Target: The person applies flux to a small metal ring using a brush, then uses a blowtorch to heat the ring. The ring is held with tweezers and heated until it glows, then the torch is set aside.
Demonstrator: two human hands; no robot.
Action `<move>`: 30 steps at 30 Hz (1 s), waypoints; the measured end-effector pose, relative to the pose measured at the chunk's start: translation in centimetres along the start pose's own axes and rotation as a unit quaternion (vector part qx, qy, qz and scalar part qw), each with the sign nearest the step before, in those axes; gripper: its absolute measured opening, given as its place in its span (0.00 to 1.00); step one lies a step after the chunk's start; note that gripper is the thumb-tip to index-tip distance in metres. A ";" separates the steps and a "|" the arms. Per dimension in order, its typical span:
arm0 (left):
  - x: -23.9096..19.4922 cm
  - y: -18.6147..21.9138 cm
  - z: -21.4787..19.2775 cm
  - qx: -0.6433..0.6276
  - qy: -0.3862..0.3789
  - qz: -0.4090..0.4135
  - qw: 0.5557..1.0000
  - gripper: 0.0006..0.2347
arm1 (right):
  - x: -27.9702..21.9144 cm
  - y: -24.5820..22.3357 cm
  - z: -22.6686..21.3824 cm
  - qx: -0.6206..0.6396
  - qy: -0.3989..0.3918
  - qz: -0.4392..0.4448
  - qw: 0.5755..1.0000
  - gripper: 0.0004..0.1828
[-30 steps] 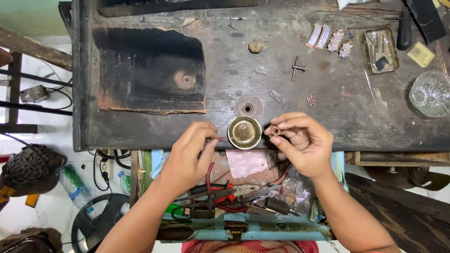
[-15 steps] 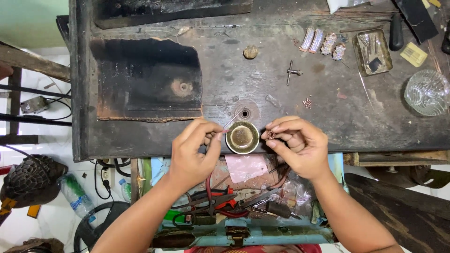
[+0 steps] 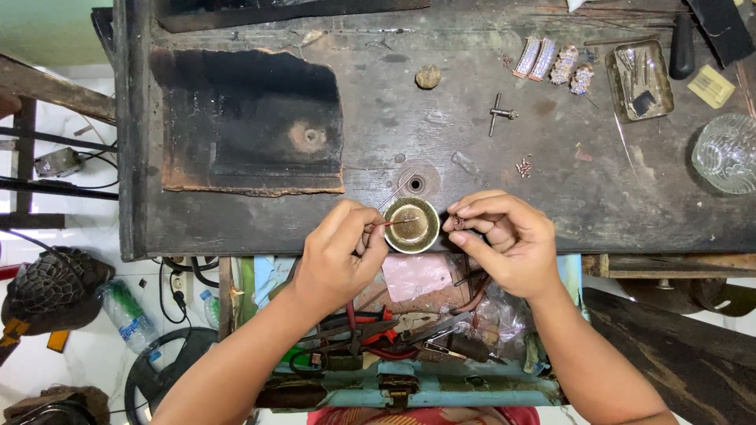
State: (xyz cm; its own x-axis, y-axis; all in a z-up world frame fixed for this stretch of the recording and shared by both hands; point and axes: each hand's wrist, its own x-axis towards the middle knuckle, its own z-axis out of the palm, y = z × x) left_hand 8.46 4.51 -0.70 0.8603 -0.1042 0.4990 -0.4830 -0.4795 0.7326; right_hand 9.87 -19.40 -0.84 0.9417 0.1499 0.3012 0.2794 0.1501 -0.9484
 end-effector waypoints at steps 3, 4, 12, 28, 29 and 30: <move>-0.1 -0.1 0.2 0.001 0.001 -0.001 1.000 0.03 | 0.1 -0.1 0.3 -0.004 0.001 -0.005 1.000 0.12; -0.1 -0.1 0.2 0.001 0.000 -0.001 1.000 0.03 | 0.1 -0.2 0.3 -0.004 0.001 -0.004 1.000 0.12; -0.1 -0.2 0.3 -0.002 0.002 0.020 1.000 0.03 | 0.2 -0.3 0.2 -0.021 -0.005 0.012 1.000 0.12; 0.4 1.1 -0.4 -0.051 0.009 -0.011 0.999 0.03 | 0.4 -0.8 0.7 -0.057 -0.016 0.017 0.998 0.12; 0.5 1.4 -0.4 -0.052 0.020 0.002 0.998 0.03 | 0.3 -0.8 0.7 -0.050 -0.016 0.021 0.998 0.12; 0.6 1.8 -0.3 -0.053 0.030 0.016 0.998 0.03 | 0.2 -0.9 0.8 -0.042 -0.015 0.025 0.999 0.13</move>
State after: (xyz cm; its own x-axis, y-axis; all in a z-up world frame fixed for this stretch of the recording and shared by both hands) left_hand 8.09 3.88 1.08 0.8347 -0.0631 0.5471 -0.5267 -0.3819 0.7594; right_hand 9.66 -18.69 0.12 0.9489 0.1849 0.2557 0.2491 0.0586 -0.9667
